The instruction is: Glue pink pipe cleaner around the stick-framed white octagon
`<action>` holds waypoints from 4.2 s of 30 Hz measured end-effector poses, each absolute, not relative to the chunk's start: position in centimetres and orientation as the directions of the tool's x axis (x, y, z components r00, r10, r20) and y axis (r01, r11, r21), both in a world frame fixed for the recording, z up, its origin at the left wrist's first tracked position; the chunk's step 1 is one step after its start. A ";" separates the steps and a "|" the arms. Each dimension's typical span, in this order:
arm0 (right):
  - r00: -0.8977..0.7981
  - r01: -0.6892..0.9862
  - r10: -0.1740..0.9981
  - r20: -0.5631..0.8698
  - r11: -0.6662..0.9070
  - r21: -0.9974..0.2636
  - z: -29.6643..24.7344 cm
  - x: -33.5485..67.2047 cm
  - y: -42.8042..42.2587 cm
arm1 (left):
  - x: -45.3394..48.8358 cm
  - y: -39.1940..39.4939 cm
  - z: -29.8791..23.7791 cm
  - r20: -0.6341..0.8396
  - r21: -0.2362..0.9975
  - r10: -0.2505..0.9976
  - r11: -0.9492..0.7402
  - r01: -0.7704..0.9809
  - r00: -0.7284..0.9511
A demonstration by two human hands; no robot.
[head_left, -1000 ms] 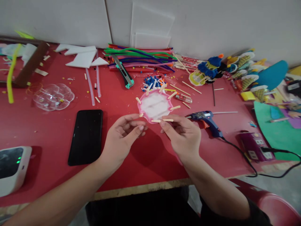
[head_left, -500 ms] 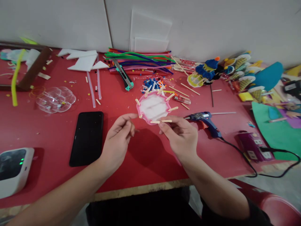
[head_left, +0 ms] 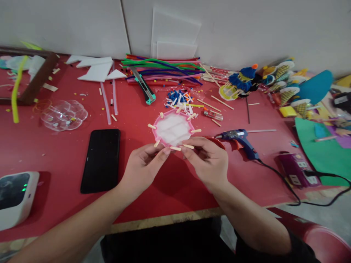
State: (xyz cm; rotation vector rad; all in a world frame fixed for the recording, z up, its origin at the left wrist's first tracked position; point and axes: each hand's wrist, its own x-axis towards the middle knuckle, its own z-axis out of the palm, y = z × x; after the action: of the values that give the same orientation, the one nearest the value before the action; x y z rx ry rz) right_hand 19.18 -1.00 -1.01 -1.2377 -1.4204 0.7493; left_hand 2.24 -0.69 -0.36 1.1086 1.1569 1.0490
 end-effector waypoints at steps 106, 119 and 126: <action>0.082 0.375 0.902 0.423 0.365 -0.852 -1.8 19.3 -0.8 | 2.6 -0.7 -1.0 -0.237 0.737 0.954 0.301 -0.606 0.185; 0.114 0.298 0.920 0.374 0.327 -0.897 -2.2 18.5 0.1 | 2.5 0.3 -1.5 -0.316 0.833 0.946 0.316 -0.455 0.078; 0.131 0.267 0.915 0.383 0.339 -0.902 -2.2 18.2 0.3 | 2.3 0.4 -1.8 -0.281 0.895 0.955 0.298 -0.331 0.099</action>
State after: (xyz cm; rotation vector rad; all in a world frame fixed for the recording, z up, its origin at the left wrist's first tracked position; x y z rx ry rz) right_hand 18.23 0.32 -2.19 -1.1715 -1.3966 0.6766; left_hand 2.28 0.43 -1.77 0.7640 1.0453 1.1018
